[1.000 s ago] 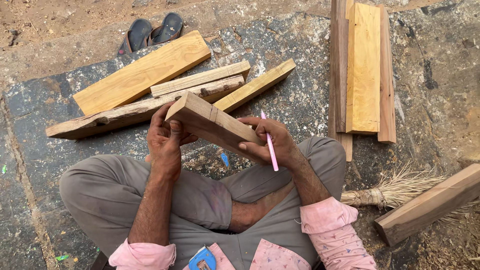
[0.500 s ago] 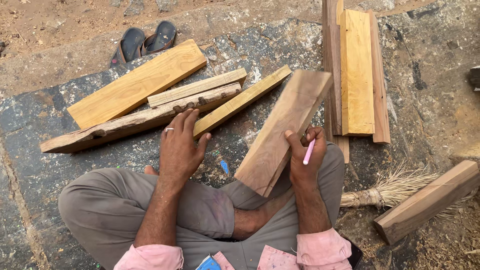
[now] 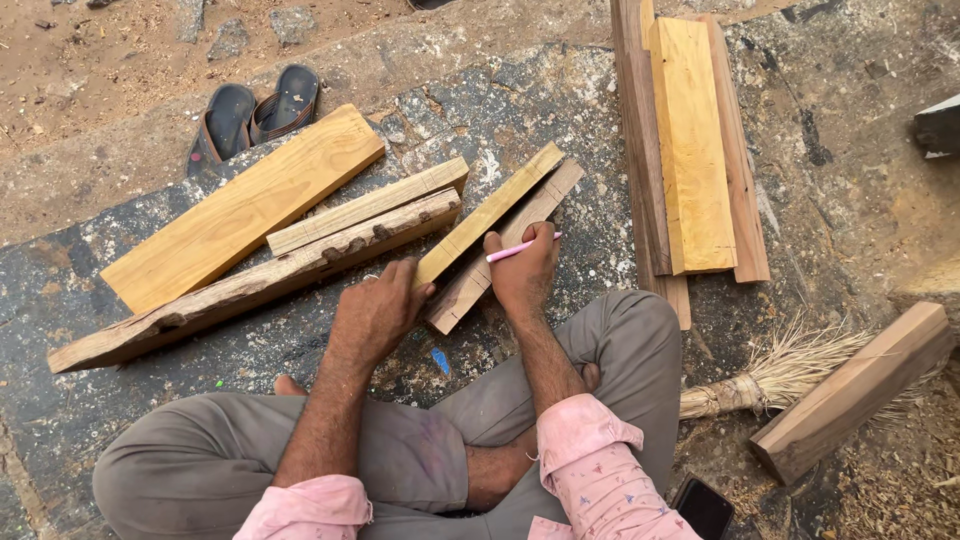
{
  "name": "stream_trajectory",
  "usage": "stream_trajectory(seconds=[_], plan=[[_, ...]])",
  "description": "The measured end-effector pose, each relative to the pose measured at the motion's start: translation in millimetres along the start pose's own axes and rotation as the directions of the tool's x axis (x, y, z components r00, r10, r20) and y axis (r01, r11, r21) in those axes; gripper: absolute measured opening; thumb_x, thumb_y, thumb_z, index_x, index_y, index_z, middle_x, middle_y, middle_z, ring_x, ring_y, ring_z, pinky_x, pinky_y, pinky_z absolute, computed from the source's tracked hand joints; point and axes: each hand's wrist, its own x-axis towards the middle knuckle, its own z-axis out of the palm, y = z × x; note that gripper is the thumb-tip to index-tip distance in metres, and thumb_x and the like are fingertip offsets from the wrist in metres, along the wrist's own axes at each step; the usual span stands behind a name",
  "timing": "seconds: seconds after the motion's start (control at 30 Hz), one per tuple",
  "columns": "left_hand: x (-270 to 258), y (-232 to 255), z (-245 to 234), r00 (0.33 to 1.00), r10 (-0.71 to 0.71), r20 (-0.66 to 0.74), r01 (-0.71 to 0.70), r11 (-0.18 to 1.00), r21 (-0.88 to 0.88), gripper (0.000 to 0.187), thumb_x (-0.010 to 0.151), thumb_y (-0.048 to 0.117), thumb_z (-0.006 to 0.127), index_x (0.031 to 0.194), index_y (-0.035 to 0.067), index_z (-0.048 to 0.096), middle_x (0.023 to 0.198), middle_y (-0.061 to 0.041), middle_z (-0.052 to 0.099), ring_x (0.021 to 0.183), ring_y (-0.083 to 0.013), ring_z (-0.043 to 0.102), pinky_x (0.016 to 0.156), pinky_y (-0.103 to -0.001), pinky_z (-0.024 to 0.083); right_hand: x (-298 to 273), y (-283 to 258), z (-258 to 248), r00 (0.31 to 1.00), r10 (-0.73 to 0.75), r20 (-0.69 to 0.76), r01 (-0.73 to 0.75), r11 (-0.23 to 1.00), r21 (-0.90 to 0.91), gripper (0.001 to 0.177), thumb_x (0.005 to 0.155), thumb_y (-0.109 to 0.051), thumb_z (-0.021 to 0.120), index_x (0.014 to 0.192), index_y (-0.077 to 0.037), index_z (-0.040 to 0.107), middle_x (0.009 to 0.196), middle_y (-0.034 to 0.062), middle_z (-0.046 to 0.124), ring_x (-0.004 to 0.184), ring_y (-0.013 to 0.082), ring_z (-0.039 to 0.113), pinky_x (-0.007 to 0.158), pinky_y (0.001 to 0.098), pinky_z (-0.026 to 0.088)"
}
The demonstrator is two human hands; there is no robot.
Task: The person sits on the floor and uses a try square and a pink pencil to mark lines on several wooden planks. They measure and draw straight lines on the wood pieces, then set them aside and pick up new pieces to repeat the process.
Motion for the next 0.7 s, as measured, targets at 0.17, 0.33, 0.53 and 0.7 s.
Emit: stream_trajectory(seconds=[0.17, 0.33, 0.53, 0.7], plan=[[0.9, 3.8, 6.7, 0.999, 0.004, 0.034, 0.0, 0.993, -0.117, 0.047, 0.104, 0.044, 0.05, 0.13, 0.005, 0.053, 0.116, -0.019, 0.067, 0.093, -0.0423, 0.07, 0.079, -0.053, 0.057, -2.1, -5.3, -4.5, 0.997, -0.069, 0.032, 0.069, 0.998, -0.011, 0.053, 0.088, -0.033, 0.088, 0.099, -0.003, 0.045, 0.096, 0.0146, 0.05, 0.082, 0.0296, 0.055, 0.076, 0.0479, 0.05], [6.1, 8.6, -0.2, 0.97, -0.086, 0.228, 0.156, 0.938, -0.311, 0.049, 0.107, 0.044, 0.045, 0.142, 0.01, 0.047, 0.114, -0.025, 0.071, 0.102, -0.0436, 0.071, 0.089, -0.055, 0.055, -1.3, -2.5, -1.8, 0.983, 0.104, 0.148, -0.157, 0.899, 0.408, 0.044, 0.09, -0.023, 0.081, 0.099, -0.006, 0.041, 0.089, 0.0076, 0.049, 0.065, 0.0139, 0.06, 0.046, 0.0255, 0.055], [6.3, 23.7, -11.0, 0.949, -0.065, 0.309, 0.113, 0.984, -0.14, 0.107, 0.079, 0.066, 0.075, 0.157, 0.01, 0.027, 0.132, -0.025, 0.059, 0.11, -0.0404, 0.068, 0.095, -0.053, 0.056, 4.1, 22.0, 13.2, 0.999, -0.05, 0.012, 0.043, 0.947, 0.319, 0.043, 0.092, -0.015, 0.082, 0.103, -0.008, 0.041, 0.11, 0.0122, 0.053, 0.107, 0.0261, 0.056, 0.086, 0.0433, 0.052], [7.7, 32.0, -9.4, 0.95, -0.082, 0.301, 0.082, 0.997, 0.011, 0.111, 0.074, 0.052, 0.086, 0.152, 0.003, 0.026, 0.135, -0.024, 0.059, 0.107, -0.0391, 0.07, 0.089, -0.049, 0.06, 7.7, 41.6, 23.1, 0.994, -0.11, -0.022, 0.109, 0.9, 0.422, 0.041, 0.095, -0.015, 0.081, 0.102, -0.008, 0.04, 0.118, 0.0199, 0.049, 0.12, 0.0239, 0.057, 0.12, 0.0466, 0.041]])
